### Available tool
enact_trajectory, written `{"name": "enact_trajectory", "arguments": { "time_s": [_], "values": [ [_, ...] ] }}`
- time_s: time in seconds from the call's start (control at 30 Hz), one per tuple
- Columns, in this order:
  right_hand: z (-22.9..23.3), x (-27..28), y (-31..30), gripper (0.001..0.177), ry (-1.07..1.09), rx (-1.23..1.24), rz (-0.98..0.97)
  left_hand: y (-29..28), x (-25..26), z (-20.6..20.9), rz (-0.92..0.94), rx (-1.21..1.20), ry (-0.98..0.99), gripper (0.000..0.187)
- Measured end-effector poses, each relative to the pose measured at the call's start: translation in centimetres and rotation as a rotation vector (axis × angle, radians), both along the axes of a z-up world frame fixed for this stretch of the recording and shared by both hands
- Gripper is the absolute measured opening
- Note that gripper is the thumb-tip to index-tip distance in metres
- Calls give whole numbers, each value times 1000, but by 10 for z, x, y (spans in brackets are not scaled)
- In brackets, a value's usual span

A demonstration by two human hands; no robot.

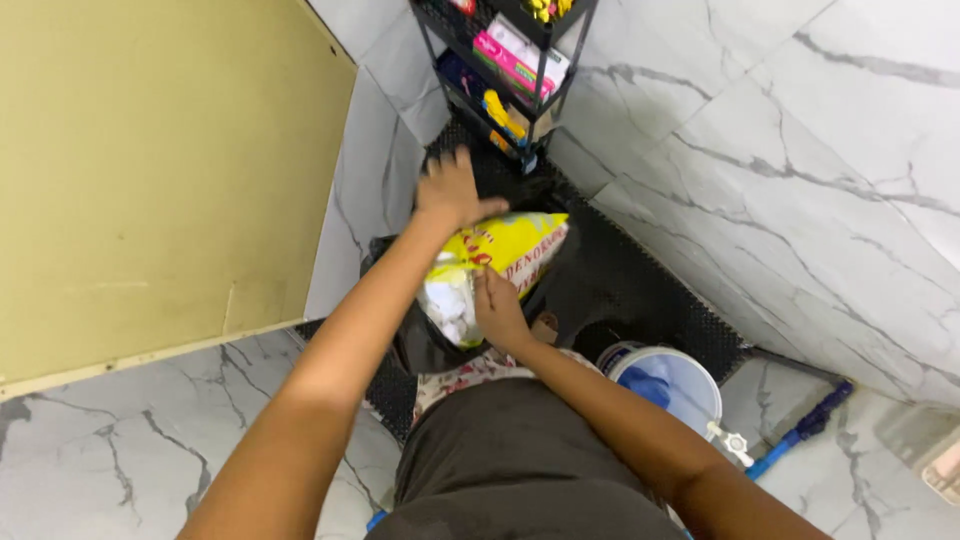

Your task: Emptying trash and rinsing a bucket in a bathroom.

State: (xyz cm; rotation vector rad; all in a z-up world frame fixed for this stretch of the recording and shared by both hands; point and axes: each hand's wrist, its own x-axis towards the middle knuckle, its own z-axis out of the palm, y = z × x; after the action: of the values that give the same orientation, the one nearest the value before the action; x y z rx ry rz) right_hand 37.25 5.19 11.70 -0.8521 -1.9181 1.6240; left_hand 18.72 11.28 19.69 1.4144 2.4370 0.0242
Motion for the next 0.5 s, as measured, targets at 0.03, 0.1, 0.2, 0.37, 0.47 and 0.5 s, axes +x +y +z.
{"name": "enact_trajectory", "arguments": {
  "time_s": [0.03, 0.1, 0.2, 0.37, 0.47, 0.5],
  "values": [
    [4, -1, -3, 33, 50, 21, 11, 23, -14, -49, 49, -319, -95, 92],
    [3, -3, -2, 30, -6, -10, 52, -11, -51, -178, -5, -430, -72, 56],
    [-9, -8, 9, 26, -1, 50, 94, 18, -25, -151, -27, -453, -89, 31],
    [-108, -30, -4, 22, -112, 110, 289, -11, 27, -111, -41, 221, -457, 30],
    [-79, -30, -22, 31, 322, -21, 292, -49, 39, -81, 381, 536, -935, 35],
    [-81, -31, -21, 32, 267, -31, 251, -54, 37, -70, 567, 573, -1148, 29]
  ]
}}
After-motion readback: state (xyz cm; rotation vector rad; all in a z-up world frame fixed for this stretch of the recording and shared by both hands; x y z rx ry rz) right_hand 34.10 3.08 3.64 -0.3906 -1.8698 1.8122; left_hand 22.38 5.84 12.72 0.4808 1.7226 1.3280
